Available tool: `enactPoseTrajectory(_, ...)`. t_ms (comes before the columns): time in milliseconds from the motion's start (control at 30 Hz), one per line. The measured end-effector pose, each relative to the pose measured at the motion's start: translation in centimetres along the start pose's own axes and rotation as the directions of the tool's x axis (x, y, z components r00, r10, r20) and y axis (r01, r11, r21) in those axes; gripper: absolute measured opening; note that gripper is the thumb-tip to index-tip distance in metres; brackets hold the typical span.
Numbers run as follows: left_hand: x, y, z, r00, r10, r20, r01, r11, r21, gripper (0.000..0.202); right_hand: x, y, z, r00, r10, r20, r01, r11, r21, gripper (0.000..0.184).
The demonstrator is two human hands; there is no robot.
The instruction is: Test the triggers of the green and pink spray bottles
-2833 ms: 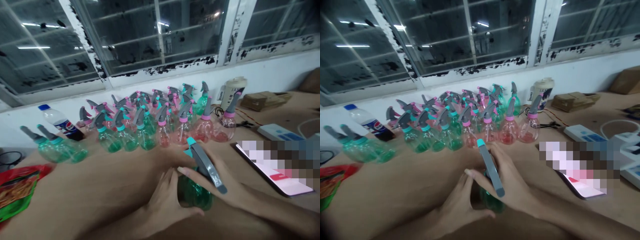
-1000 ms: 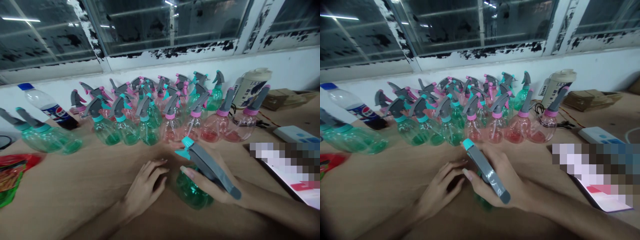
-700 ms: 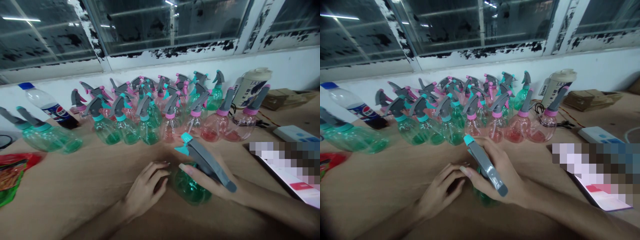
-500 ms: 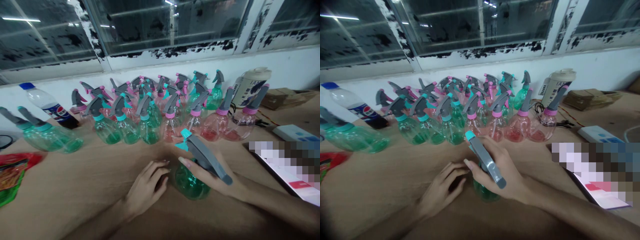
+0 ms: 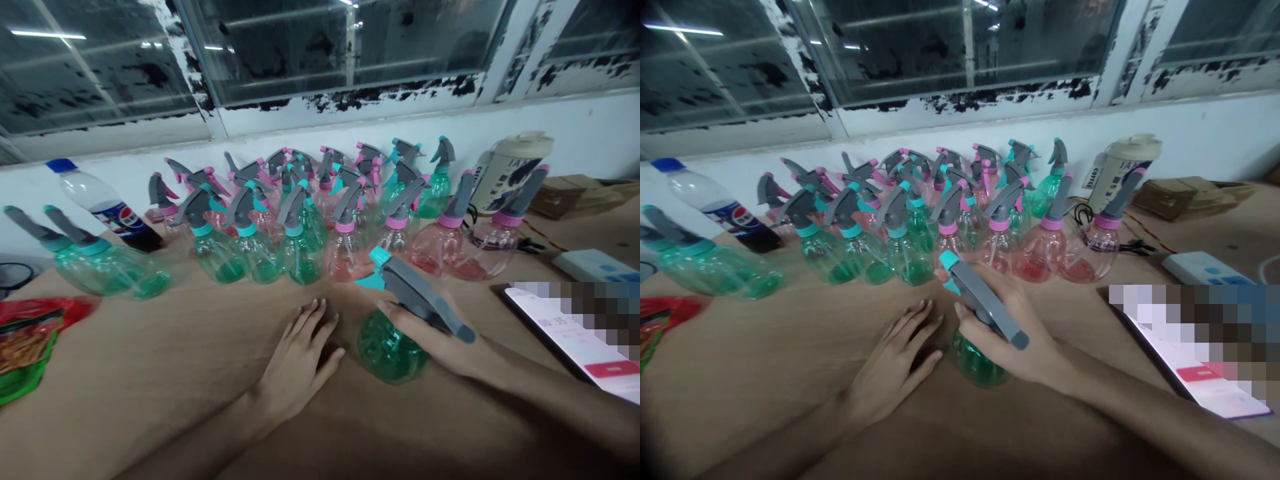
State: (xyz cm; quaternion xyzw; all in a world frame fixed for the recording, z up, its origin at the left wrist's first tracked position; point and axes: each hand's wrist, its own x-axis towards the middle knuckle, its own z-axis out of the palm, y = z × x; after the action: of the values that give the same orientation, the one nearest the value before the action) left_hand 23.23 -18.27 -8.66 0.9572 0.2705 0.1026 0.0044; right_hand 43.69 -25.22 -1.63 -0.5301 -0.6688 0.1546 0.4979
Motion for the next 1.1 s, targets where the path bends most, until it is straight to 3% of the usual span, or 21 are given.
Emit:
enactPoseTrajectory(367,0.3,0.2,0.0,1.000,0.009,0.005,-0.009,1.000,0.007,0.045,-0.3,-0.6,0.2,0.999,0.045,0.019,-0.046,0.996,0.082,0.014)
enactPoseTrajectory(700,0.1,0.1,0.1,1.000,0.018,-0.013,-0.017,1.000,0.021,0.045,-0.7,-0.8,0.7,0.997,-0.045,0.064,0.041,0.998,0.056,0.007)
enactPoseTrajectory(933,0.1,0.0,0.2,1.000,0.018,-0.005,-0.018,1.000,0.026,0.046,-0.4,-1.2,0.8,0.984,-0.076,0.164,0.063,0.995,0.083,0.028)
enactPoseTrajectory(1100,0.1,0.1,0.1,0.999,0.017,0.029,-0.017,1.000,0.023,0.046,-0.6,-1.0,1.0,0.990,-0.088,0.108,0.077,0.992,0.099,0.035)
